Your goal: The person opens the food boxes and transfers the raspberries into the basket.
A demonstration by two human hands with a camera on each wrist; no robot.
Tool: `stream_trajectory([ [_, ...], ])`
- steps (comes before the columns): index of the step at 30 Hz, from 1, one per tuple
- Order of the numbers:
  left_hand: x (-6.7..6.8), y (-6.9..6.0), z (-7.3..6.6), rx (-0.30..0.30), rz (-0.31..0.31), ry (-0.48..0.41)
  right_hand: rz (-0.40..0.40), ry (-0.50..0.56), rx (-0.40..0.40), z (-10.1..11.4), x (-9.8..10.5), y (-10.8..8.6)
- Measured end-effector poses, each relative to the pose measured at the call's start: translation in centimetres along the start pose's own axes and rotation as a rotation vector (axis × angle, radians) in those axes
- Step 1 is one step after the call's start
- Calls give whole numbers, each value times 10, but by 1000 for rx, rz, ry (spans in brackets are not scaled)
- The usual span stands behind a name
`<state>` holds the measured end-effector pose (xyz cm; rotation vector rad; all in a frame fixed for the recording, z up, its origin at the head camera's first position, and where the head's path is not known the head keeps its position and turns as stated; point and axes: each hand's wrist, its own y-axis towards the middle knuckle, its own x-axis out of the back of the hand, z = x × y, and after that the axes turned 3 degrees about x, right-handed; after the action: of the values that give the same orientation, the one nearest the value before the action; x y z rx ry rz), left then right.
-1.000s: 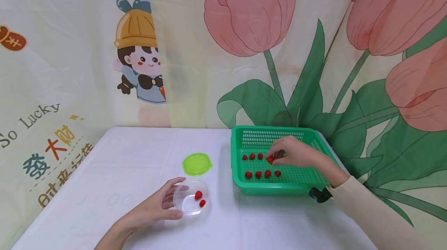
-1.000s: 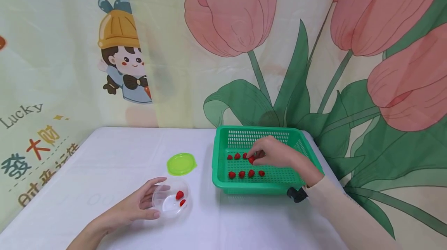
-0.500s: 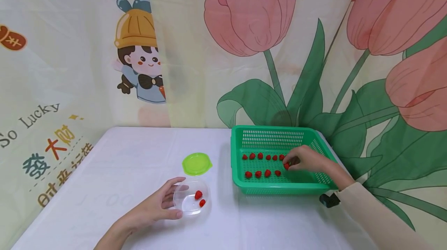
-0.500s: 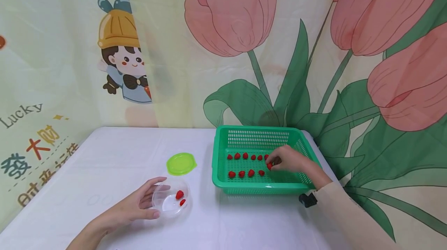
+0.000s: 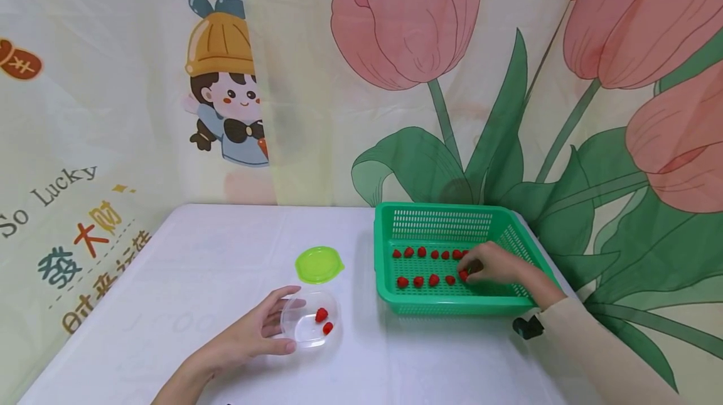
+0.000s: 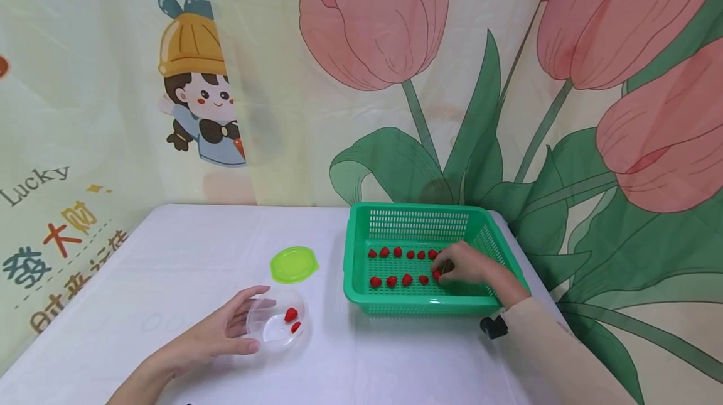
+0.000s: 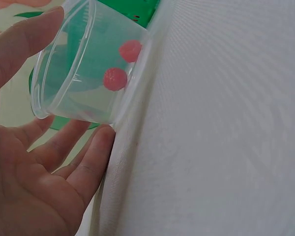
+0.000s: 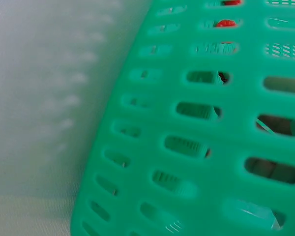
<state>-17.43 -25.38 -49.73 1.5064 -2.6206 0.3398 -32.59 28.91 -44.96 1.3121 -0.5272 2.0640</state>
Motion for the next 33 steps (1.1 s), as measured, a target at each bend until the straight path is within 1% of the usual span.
stream_trajectory([
  [8,0,-1,-1,2,0,-3,33,3,-10,2,-2,2],
  [13,0,-2,-1,9,-1,-9,47,23,-11,7,1,0],
  [16,0,-2,-1,8,0,-10,44,28,-8,9,4,-1],
  [20,0,-2,-2,7,1,-8,10,-20,33,19,14,-2],
  [23,0,-2,-4,7,3,-6,-16,-48,71,36,23,1],
  [27,0,-2,-4,4,3,-4,-26,-45,106,69,34,7],
  [33,-1,-3,-4,6,0,1,3,-34,160,123,42,23],
])
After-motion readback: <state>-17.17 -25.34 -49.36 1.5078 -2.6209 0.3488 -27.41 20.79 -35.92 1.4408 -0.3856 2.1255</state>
